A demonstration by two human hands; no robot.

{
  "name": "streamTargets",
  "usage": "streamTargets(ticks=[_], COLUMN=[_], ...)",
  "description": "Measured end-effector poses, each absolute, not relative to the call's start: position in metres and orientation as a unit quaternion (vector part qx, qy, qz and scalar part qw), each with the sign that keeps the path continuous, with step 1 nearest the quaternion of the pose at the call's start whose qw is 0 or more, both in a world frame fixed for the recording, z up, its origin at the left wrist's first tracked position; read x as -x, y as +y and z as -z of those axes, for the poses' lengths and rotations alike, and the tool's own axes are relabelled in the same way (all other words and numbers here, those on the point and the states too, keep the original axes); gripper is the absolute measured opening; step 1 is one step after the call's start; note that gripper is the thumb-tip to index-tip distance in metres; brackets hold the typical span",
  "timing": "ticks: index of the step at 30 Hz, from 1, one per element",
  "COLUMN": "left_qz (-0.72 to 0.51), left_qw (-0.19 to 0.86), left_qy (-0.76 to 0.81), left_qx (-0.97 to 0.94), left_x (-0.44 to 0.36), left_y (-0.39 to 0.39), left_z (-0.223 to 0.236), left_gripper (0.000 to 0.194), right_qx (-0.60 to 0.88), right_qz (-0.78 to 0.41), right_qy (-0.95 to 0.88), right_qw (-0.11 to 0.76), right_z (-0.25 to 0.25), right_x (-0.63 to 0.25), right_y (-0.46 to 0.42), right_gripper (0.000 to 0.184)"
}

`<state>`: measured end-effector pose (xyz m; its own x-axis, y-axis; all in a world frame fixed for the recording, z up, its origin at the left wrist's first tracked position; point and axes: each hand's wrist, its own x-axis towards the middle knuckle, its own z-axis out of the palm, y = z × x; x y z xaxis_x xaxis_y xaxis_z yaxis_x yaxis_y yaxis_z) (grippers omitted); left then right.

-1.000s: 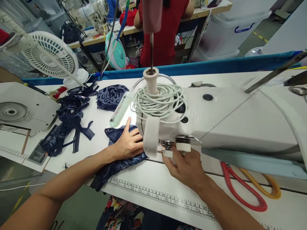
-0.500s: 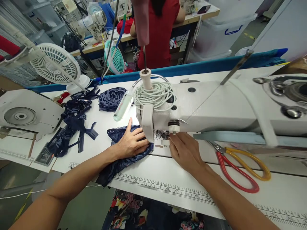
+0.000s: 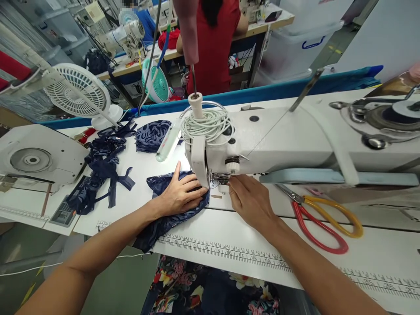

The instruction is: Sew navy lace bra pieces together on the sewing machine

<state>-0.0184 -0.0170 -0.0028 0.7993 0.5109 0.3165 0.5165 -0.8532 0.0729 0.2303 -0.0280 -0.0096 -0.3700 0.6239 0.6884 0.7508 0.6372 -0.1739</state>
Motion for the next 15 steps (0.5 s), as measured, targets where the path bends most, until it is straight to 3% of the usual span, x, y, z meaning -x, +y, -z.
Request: streamTargets(ticks=[15], left_qz=[0.157], left_qw=[0.012], left_qy=[-0.296], left_qx=[0.942], left_x=[0.0163], left_y=[-0.0225], left_z=[0.0053], left_gripper=[0.027], right_qx=[0.373], right_qz=[0.052], right_qy=[-0.863], right_qw=[0.336], right_z=[0.0182], right_x=[-0.2232], right_y=[-0.0318], right_gripper=[0.018])
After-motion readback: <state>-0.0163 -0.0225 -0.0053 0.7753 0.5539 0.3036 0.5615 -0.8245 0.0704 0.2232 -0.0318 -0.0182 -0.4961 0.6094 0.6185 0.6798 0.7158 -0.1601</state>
